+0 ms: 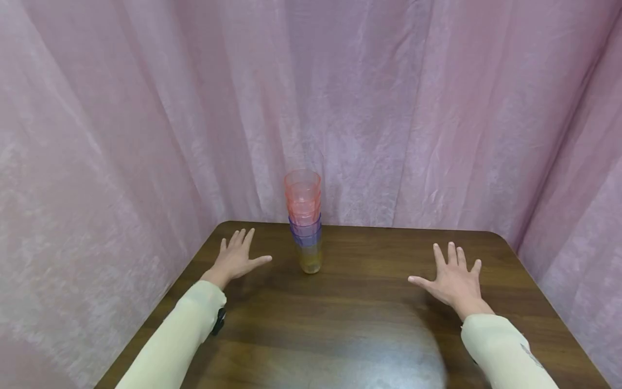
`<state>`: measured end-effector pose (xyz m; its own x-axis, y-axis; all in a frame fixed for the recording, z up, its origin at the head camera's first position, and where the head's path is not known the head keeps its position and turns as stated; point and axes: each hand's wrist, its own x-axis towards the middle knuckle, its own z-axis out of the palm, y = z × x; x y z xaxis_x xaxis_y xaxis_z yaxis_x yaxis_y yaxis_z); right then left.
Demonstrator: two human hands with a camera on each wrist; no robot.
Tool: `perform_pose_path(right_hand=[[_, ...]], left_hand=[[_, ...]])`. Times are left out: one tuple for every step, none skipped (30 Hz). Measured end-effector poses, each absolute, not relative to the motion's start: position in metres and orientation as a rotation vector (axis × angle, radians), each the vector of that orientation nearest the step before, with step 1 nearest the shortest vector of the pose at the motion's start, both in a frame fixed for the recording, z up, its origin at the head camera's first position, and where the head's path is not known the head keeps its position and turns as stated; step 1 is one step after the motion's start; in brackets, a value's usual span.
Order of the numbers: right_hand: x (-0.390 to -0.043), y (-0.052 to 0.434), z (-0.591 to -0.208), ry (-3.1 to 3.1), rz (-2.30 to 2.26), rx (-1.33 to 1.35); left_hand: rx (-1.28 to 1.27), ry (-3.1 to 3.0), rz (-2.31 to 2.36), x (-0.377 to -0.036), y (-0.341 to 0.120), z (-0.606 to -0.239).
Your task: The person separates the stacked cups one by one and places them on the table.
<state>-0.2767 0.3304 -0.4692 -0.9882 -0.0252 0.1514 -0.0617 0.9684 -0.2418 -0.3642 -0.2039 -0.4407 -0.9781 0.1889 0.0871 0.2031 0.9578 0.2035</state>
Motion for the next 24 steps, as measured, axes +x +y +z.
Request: perform_pose_path(right_hand=[[-0.277,0.33,-0.468,-2.969,0.375,0.07],[-0.277,0.329,-0.467,-2.968,0.38,0.073],[-0.278,0.329,-0.467,-2.967,0.382,0.074],[-0.278,0.328,-0.466,-2.967,0.386,0.077],[-0.278,0.327,-0.465,-2.966,0.389,0.078],[-0.279,0.326,-0.464,-2.967,0.39,0.077],[-0.279,0.325,-0.462,-2.967,0.392,0.078],[-0.279,0.324,-0.461,-2.965,0.393,0.078],[-0.279,0.323,-0.459,-2.964,0.392,0.079],[-0.28,0.322,-0.458,-2.962,0.395,0.082],[-0.281,0.32,-0.456,-2.962,0.395,0.085],[-0.281,0.319,-0.454,-2.96,0.395,0.09],[-0.282,0.317,-0.451,-2.958,0.395,0.094],[-0.283,0.315,-0.449,-2.954,0.39,0.098],[-0.283,0.314,-0.447,-2.951,0.39,0.103],[-0.284,0.312,-0.445,-2.947,0.385,0.107],[-0.285,0.31,-0.443,-2.943,0.379,0.11],[-0.285,0.308,-0.441,-2.939,0.374,0.112],[-0.286,0.307,-0.439,-2.936,0.368,0.114],[-0.287,0.305,-0.437,-2.935,0.365,0.117],[-0.287,0.303,-0.436,-2.936,0.365,0.123],[-0.288,0.301,-0.434,-2.938,0.362,0.127],[-0.288,0.3,-0.433,-2.939,0.364,0.131],[-0.288,0.297,-0.431,-2.941,0.366,0.134]], left_hand=[[-0.304,-3.042,-0.321,-0.364,-0.202,-0.439],[-0.309,-3.036,-0.323,-0.365,-0.201,-0.438],[-0.317,-3.028,-0.324,-0.365,-0.199,-0.437],[-0.325,-3.019,-0.323,-0.366,-0.198,-0.435],[-0.328,-3.014,-0.316,-0.366,-0.197,-0.434],[-0.331,-3.011,-0.314,-0.366,-0.195,-0.433],[-0.332,-3.01,-0.316,-0.367,-0.194,-0.431],[-0.343,-3.002,-0.322,-0.368,-0.192,-0.429],[-0.349,-3.0,-0.328,-0.368,-0.191,-0.427],[-0.354,-3.0,-0.335,-0.368,-0.19,-0.425],[-0.355,-3.0,-0.337,-0.369,-0.188,-0.423],[-0.361,-2.999,-0.344,-0.369,-0.187,-0.421],[-0.366,-2.997,-0.343,-0.369,-0.186,-0.419],[-0.37,-2.994,-0.344,-0.369,-0.185,-0.417],[-0.37,-2.995,-0.342,-0.37,-0.184,-0.415],[-0.372,-2.994,-0.337,-0.369,-0.183,-0.413],[-0.372,-2.994,-0.335,-0.369,-0.182,-0.411],[-0.375,-2.994,-0.339,-0.369,-0.181,-0.41],[-0.383,-2.99,-0.343,-0.368,-0.18,-0.408],[-0.39,-2.988,-0.35,-0.368,-0.179,-0.407],[-0.393,-2.987,-0.348,-0.367,-0.178,-0.405],[-0.397,-2.985,-0.347,-0.367,-0.177,-0.404],[-0.402,-2.98,-0.351,-0.366,-0.176,-0.403],[-0.411,-2.972,-0.352,-0.366,-0.176,-0.402]])
